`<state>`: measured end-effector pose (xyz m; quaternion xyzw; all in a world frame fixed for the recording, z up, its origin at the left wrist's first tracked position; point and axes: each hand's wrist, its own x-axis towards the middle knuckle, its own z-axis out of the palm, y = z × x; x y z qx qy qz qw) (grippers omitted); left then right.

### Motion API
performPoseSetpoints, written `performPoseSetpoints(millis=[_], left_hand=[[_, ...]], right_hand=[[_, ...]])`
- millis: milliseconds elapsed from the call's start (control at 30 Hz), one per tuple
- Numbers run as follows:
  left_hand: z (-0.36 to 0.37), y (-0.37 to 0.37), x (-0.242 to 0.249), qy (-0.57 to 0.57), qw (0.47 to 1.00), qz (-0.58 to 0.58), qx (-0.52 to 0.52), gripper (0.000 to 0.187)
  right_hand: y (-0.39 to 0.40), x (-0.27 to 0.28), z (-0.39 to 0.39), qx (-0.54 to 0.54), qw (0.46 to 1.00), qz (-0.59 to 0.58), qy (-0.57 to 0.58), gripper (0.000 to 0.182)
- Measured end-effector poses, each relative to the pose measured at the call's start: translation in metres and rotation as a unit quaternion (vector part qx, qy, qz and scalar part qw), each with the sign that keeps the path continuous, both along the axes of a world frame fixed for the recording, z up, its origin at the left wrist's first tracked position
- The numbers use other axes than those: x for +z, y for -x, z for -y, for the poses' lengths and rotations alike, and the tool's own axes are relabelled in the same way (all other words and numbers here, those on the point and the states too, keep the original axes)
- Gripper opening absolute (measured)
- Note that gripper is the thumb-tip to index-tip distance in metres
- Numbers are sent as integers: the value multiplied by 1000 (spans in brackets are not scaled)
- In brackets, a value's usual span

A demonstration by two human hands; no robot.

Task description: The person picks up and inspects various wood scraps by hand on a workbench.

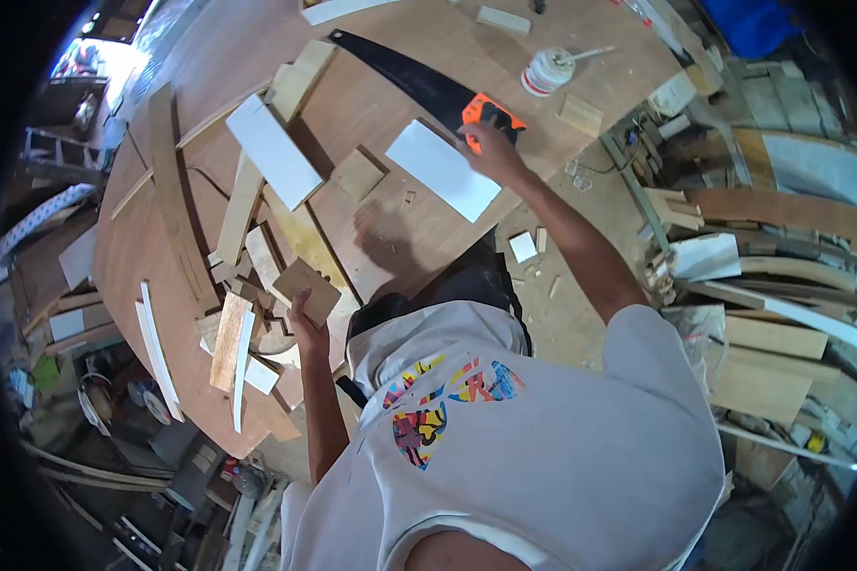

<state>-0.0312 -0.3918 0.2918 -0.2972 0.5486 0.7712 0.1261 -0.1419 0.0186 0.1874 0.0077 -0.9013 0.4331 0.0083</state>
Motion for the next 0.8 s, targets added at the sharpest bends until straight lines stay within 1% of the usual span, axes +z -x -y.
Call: performPoseSetpoints(millis=[33, 100, 133, 200, 233, 267, 300, 400, 433, 500, 600, 667, 700, 733, 800], left_hand=[[-4, 9, -4, 1, 1000, 10, 3, 48], [-10, 25, -7, 3, 1000, 23, 1, 46], [-14, 34, -7, 4, 1000, 29, 8, 45], [-21, 49, -1, 6, 1000, 13, -24, 42], [-28, 57, 5, 11, 999, -4, -46, 41], [-33, 62, 7, 15, 997, -20, -69, 41], [-29, 65, -3, 38, 997, -8, -67, 41], [-57, 76, 12, 55, 994, 7, -96, 42], [-54, 78, 3, 39, 992, 2, -121, 43], [-64, 80, 0, 44, 990, 11, -133, 45], [-79, 84, -4, 43, 988, -3, -149, 46], [-87, 88, -10, 47, 982, 4, -181, 46], [-93, 90, -8, 39, 982, 11, -186, 45], [-96, 92, -10, 38, 983, 5, -181, 45], [-105, 96, -15, 23, 986, 10, -168, 45]], right_hand=[[5, 1, -17, -9, 1000, 5, 1, 37], [7, 1, -45, -49, 988, 121, -81, 30], [4, -3, -53, -55, 988, 124, -80, 30], [-1, -6, -61, -129, 968, 122, -177, 35], [-1, -5, -65, -110, 973, 134, -154, 42], [0, -7, -67, -116, 972, 138, -153, 42], [4, -8, -66, -136, 967, 156, -148, 42], [17, -3, -70, -173, 953, 201, -143, 44], [19, -3, -73, -167, 949, 203, -175, 46], [21, -2, -74, -160, 940, 208, -216, 51], [21, -2, -69, -144, 941, 228, -206, 53], [21, -3, -67, -154, 944, 206, -207, 54], [22, -2, -68, -153, 947, 227, -171, 57], [23, -2, -69, -151, 948, 247, -136, 60], [23, -4, -66, -166, 947, 236, -144, 58]])
